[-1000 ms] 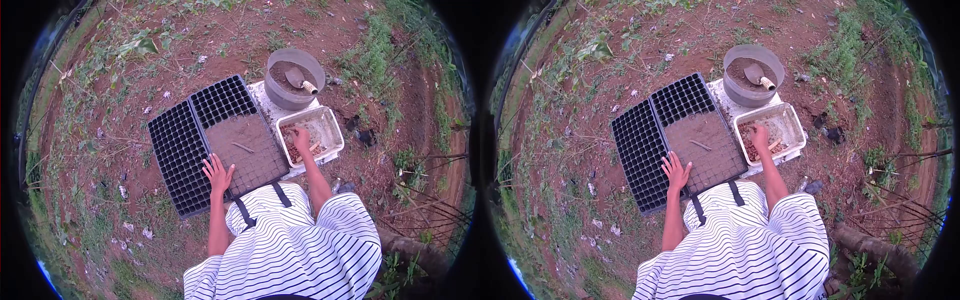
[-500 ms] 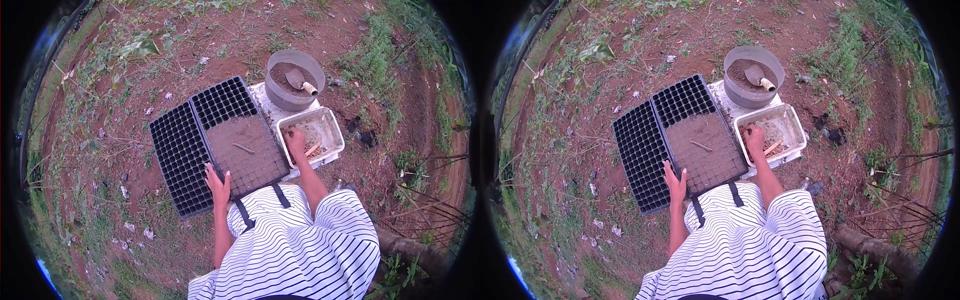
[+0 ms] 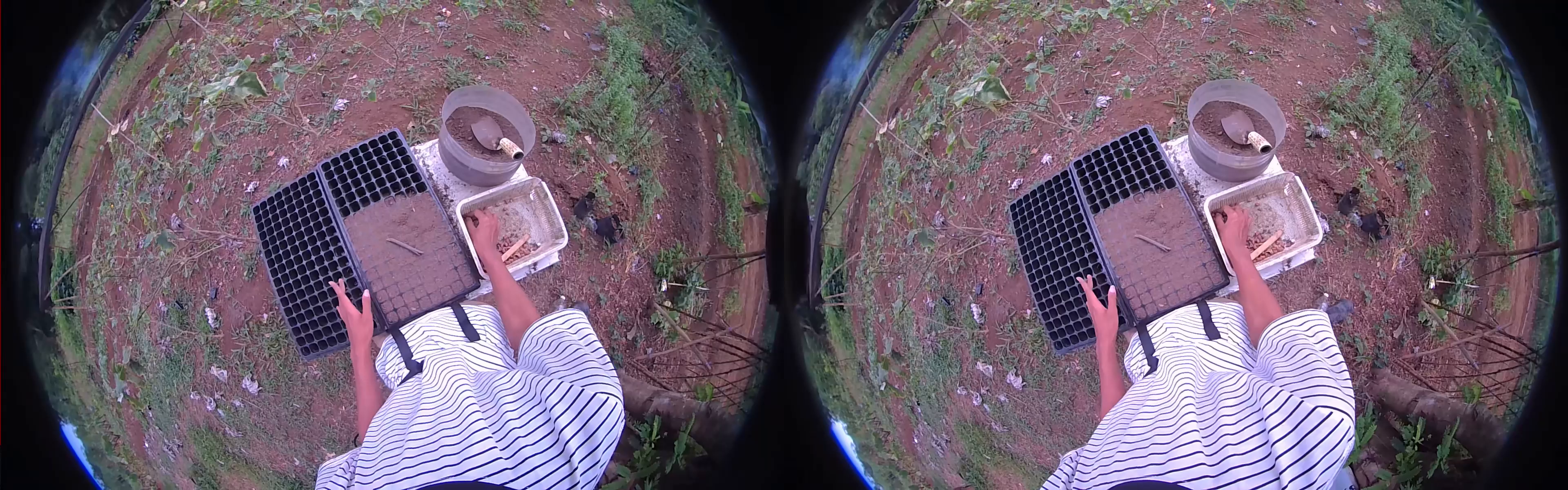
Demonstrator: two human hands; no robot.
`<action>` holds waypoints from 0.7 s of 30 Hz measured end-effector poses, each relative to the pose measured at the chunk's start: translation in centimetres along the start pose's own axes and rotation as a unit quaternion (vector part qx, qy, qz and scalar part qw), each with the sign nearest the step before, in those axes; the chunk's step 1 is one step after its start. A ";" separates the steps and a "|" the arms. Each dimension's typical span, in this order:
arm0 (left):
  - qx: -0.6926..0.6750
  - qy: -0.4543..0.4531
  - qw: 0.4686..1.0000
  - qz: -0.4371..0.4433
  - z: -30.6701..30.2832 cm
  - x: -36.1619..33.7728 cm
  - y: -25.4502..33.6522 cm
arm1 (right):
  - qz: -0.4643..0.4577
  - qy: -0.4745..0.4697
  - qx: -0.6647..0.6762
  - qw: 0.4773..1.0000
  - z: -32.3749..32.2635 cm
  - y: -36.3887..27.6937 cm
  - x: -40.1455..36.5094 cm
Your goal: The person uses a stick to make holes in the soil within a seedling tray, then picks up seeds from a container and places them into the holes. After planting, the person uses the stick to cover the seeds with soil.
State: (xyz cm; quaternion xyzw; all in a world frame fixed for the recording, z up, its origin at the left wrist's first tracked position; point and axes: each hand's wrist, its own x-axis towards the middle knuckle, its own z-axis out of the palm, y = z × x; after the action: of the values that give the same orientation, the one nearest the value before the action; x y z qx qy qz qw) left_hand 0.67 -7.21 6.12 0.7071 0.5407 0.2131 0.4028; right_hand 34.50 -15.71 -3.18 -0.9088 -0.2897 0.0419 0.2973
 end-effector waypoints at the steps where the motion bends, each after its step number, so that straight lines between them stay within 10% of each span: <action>1: 0.000 0.001 1.000 0.000 -0.1 0.0 -0.2 | -0.015 -0.018 0.015 1.000 -0.1 -0.1 -0.1; 15: -0.032 0.018 0.999 -0.006 -0.3 -0.1 -0.6 | -0.049 0.077 0.122 0.988 -0.2 -0.3 -0.4; 21: -0.095 0.018 0.995 0.031 0.7 0.0 1.3 | 0.088 -0.007 0.382 0.920 -5.2 -5.7 -2.7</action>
State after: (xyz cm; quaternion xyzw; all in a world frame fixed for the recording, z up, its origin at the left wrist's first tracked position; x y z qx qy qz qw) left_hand 1.97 -7.55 6.79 0.6778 0.5031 0.2882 0.4522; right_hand 30.68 -16.20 4.04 -0.7479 -0.1731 0.1816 0.6146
